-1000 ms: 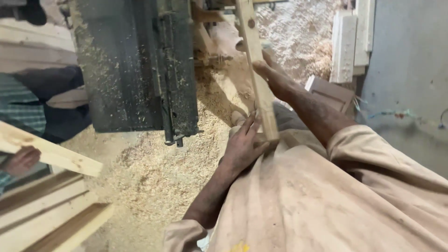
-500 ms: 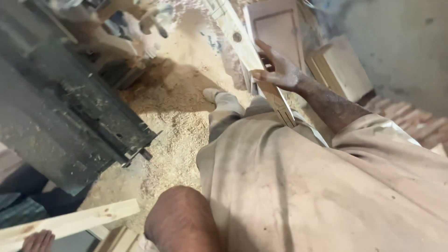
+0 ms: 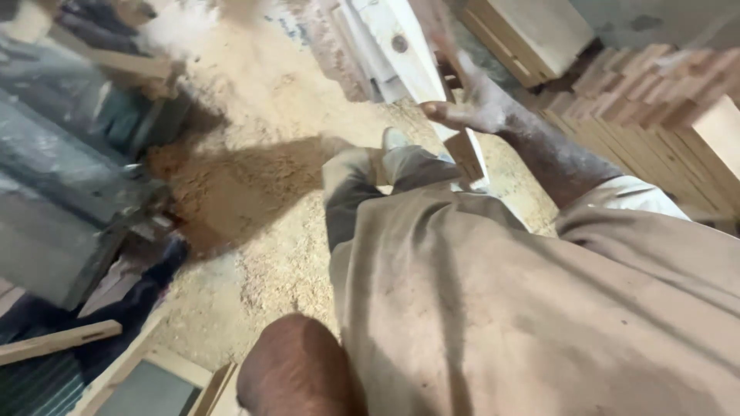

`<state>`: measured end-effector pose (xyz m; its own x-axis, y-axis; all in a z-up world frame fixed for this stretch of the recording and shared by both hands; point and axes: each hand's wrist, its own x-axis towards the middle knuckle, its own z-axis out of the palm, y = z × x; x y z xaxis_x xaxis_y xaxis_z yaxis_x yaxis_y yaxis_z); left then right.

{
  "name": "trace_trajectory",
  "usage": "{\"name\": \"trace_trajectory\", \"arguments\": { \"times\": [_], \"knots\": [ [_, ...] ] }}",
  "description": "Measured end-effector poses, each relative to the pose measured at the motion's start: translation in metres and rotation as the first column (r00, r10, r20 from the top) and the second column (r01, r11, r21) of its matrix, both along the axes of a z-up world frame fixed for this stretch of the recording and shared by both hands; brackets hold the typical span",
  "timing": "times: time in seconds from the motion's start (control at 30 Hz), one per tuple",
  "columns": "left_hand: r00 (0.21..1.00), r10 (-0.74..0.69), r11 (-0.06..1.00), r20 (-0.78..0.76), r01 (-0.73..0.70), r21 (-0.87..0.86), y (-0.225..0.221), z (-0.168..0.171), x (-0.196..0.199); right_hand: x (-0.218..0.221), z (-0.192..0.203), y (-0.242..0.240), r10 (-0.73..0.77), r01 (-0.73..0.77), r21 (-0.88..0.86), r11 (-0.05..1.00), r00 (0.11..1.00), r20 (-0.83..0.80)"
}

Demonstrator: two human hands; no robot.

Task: The person holds and passes a wooden board through a woodworking machine, repeatedly checking the grooved end of the board by hand and stacking processed pieces on the floor.

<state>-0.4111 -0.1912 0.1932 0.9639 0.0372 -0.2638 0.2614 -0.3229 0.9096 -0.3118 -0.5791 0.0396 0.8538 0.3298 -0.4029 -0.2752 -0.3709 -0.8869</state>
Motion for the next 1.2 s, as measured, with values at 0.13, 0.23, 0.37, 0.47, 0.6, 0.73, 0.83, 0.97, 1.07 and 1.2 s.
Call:
{"name": "trace_trajectory", "arguments": {
  "times": [0.13,0.23,0.37,0.47,0.6,0.73,0.83,0.97,1.07,1.2],
  "knots": [
    [0.999,-0.048,0.998,-0.022,0.047,-0.034,-0.008,0.009,-0.042,-0.061,0.02,-0.018,-0.023,0.026,-0.059,0.998,0.999,0.046],
    [0.998,-0.055,0.997,-0.024,0.053,-0.061,-0.009,0.013,-0.074,-0.116,0.029,-0.021,-0.005,0.025,-0.105,0.994,0.982,0.189],
    [0.994,-0.104,0.99,-0.042,0.099,-0.096,-0.011,0.013,-0.112,-0.195,0.043,-0.018,-0.122,0.136,-0.137,0.981,0.987,0.108],
    [0.993,-0.107,0.99,-0.053,0.101,-0.099,-0.012,0.013,-0.149,-0.252,0.059,-0.008,-0.182,0.188,-0.189,0.964,0.982,0.047],
    [0.988,-0.154,0.983,-0.012,0.152,-0.104,-0.005,0.015,-0.191,-0.324,0.08,-0.006,-0.248,0.242,-0.187,0.952,0.969,-0.005],
    [0.942,-0.3,0.945,0.153,0.316,-0.091,-0.032,0.02,-0.19,-0.392,0.092,-0.02,-0.194,0.244,-0.378,0.893,0.967,0.167],
    [0.861,-0.387,0.901,0.33,0.43,-0.065,-0.1,0.03,-0.182,-0.443,0.103,-0.035,-0.23,0.273,-0.6,0.752,0.962,0.149],
    [0.698,-0.623,0.747,0.354,0.665,0.004,-0.194,0.041,-0.182,-0.512,0.103,-0.062,-0.15,0.408,-0.652,0.639,0.898,0.415],
    [0.627,-0.779,0.624,0.016,0.777,-0.074,-0.251,0.057,-0.214,-0.551,0.095,-0.089,-0.029,0.516,-0.599,0.613,0.772,0.635],
    [0.581,-0.813,0.579,0.037,0.814,-0.057,-0.32,0.065,-0.251,-0.593,0.087,-0.133,-0.152,0.576,-0.633,0.518,0.79,0.594]
  ]
}}
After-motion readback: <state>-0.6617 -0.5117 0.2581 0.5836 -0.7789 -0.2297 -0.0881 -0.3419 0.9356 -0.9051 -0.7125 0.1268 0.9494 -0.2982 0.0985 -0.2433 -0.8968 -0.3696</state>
